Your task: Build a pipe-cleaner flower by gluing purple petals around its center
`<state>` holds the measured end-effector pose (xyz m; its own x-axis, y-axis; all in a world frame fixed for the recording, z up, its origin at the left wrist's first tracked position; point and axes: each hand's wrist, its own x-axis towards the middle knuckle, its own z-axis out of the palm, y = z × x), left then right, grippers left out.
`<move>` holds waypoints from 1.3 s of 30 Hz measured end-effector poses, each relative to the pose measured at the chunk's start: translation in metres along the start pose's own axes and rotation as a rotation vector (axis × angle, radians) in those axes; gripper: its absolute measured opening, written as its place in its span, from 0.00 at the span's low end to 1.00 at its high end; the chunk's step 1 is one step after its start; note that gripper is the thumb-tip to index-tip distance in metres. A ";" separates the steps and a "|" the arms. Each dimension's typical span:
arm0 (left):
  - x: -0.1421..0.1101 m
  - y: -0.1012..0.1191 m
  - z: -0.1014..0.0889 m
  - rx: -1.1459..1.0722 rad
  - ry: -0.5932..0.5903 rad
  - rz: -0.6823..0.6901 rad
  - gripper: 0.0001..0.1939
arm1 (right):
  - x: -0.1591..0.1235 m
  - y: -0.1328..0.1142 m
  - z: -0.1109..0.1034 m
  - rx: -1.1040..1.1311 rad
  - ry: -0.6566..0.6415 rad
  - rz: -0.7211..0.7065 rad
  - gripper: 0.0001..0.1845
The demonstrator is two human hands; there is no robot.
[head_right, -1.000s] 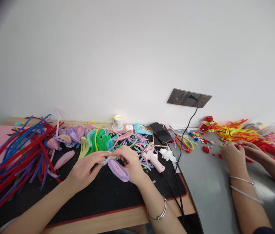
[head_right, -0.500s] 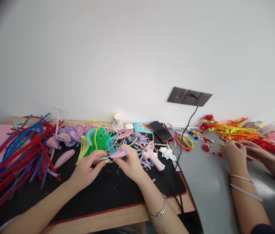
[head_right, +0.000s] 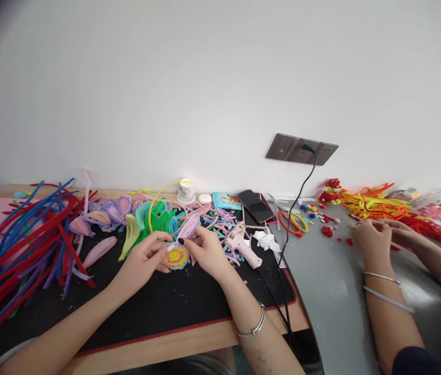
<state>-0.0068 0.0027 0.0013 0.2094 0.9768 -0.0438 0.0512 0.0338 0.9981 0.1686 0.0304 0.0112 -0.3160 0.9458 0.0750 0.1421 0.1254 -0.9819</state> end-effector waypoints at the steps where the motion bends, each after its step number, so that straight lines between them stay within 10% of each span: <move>1: 0.000 0.000 0.000 -0.012 -0.005 -0.012 0.13 | 0.000 0.001 0.000 -0.004 -0.001 0.003 0.12; 39: 0.001 -0.002 0.004 -0.079 -0.113 -0.181 0.15 | 0.003 0.000 -0.007 0.048 -0.110 -0.063 0.11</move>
<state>-0.0031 0.0027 -0.0010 0.3115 0.9237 -0.2230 0.0226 0.2274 0.9735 0.1745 0.0357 0.0131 -0.4241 0.8977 0.1196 0.0744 0.1661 -0.9833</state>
